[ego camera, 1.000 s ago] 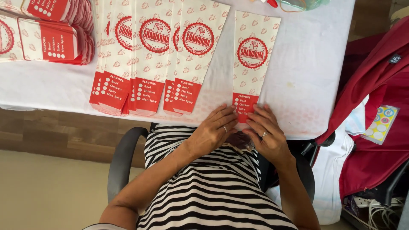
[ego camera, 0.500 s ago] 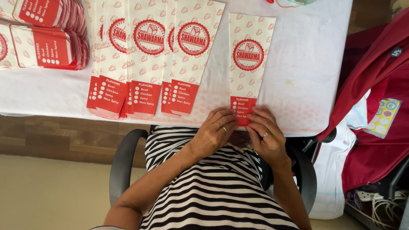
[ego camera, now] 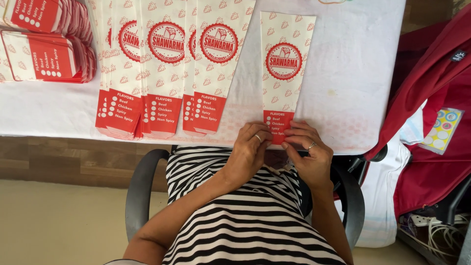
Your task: Folding and gluing paper shawarma bags and arranging them in rows on a table.
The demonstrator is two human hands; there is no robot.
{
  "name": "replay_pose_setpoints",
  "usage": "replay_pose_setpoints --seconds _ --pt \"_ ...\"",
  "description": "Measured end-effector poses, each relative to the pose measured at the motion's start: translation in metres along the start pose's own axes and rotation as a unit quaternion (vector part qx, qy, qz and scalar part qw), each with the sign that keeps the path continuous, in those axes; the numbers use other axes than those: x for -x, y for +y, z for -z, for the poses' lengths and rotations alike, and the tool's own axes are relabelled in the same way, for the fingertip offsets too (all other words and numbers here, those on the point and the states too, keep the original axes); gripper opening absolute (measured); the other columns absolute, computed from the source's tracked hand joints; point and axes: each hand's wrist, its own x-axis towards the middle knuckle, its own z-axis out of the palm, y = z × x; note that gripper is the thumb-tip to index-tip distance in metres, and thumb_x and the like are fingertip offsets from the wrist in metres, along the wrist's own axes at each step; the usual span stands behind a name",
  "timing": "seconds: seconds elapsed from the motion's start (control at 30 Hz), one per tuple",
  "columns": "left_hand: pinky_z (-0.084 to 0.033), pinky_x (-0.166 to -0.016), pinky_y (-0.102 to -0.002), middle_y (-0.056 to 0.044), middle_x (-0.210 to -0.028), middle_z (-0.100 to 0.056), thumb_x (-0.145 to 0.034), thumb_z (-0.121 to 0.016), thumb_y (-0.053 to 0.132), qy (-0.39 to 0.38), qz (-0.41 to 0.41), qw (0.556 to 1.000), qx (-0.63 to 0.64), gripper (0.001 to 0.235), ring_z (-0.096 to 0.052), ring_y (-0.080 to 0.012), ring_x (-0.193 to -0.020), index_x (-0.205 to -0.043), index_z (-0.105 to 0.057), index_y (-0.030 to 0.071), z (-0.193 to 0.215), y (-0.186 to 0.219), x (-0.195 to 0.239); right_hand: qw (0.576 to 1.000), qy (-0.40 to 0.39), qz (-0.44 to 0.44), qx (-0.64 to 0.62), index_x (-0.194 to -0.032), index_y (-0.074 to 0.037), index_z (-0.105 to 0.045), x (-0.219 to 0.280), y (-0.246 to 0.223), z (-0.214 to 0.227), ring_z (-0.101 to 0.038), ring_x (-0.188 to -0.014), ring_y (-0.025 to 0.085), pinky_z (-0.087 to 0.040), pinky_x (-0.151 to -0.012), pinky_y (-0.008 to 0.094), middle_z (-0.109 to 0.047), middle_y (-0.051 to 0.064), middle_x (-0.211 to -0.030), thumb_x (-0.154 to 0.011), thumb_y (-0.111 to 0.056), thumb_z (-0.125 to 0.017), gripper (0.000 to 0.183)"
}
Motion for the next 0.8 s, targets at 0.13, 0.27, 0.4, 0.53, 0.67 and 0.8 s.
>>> replay_pose_setpoints --seconds 0.13,0.27,0.4,0.53,0.67,0.8 --pt "-0.054 -0.091 -0.043 -0.012 -0.09 -0.067 -0.084 -0.067 -0.016 -0.023 0.03 0.999 0.034 0.014 -0.068 -0.0372 -0.099 -0.089 -0.069 -0.003 0.007 0.002 -0.003 1.0 -0.011 -0.009 -0.016 -0.092 0.003 -0.075 -0.002 -0.003 0.004 -0.07 -0.113 0.041 -0.049 -0.106 0.055 -0.076 0.016 -0.101 -0.085 0.01 -0.078 0.01" --pt "-0.053 -0.092 -0.043 -0.012 -0.093 -0.068 -0.085 -0.069 -0.013 -0.017 -0.009 1.0 -0.012 0.013 -0.069 -0.0355 -0.1 -0.089 -0.07 -0.001 0.005 0.001 -0.001 0.999 0.019 0.029 0.025 -0.107 0.001 -0.075 0.004 0.001 -0.008 -0.063 -0.122 0.042 -0.043 -0.112 0.057 -0.072 0.018 -0.118 -0.086 0.014 -0.068 0.026" --pt "-0.052 -0.092 -0.044 -0.01 -0.1 -0.07 -0.091 -0.062 -0.007 0.031 -0.098 0.993 -0.057 0.017 -0.069 -0.0344 -0.1 -0.087 -0.072 0.005 0.006 0.002 -0.001 0.988 0.014 0.078 0.133 -0.122 -0.001 -0.073 0.014 0.007 -0.028 -0.058 -0.134 0.037 -0.029 -0.121 0.055 -0.068 0.015 -0.136 -0.092 -0.001 -0.072 0.031" --pt "-0.05 -0.091 -0.051 -0.015 -0.101 -0.07 -0.098 -0.05 0.002 0.04 -0.156 0.978 -0.129 0.023 -0.068 -0.0387 -0.099 -0.09 -0.072 0.004 0.047 -0.019 -0.012 0.989 0.019 0.055 0.138 -0.123 0.0 -0.072 0.017 0.01 0.0 -0.059 -0.134 0.037 -0.029 -0.121 0.054 -0.068 0.016 -0.137 -0.095 -0.003 -0.071 0.028" --pt "-0.032 -0.112 -0.061 -0.027 -0.139 -0.059 -0.093 -0.056 -0.005 -0.048 -0.077 0.933 -0.347 0.041 -0.047 -0.0476 -0.137 -0.133 -0.065 -0.002 0.089 -0.038 -0.027 0.987 0.044 0.033 0.153 -0.12 0.004 -0.072 0.025 0.034 0.052 -0.058 -0.131 0.046 -0.034 -0.119 0.058 -0.069 0.022 -0.131 -0.092 0.005 -0.072 0.027" --pt "-0.025 -0.118 -0.061 -0.024 -0.15 -0.055 -0.095 -0.056 -0.002 -0.093 -0.054 0.927 -0.358 0.05 -0.042 -0.0453 -0.144 -0.144 -0.061 0.003 0.082 -0.04 -0.032 0.983 0.061 -0.015 0.171 -0.119 0.005 -0.073 0.035 0.056 0.095 -0.058 -0.134 0.046 -0.035 -0.121 0.055 -0.07 0.022 -0.13 -0.092 0.009 -0.072 0.027"
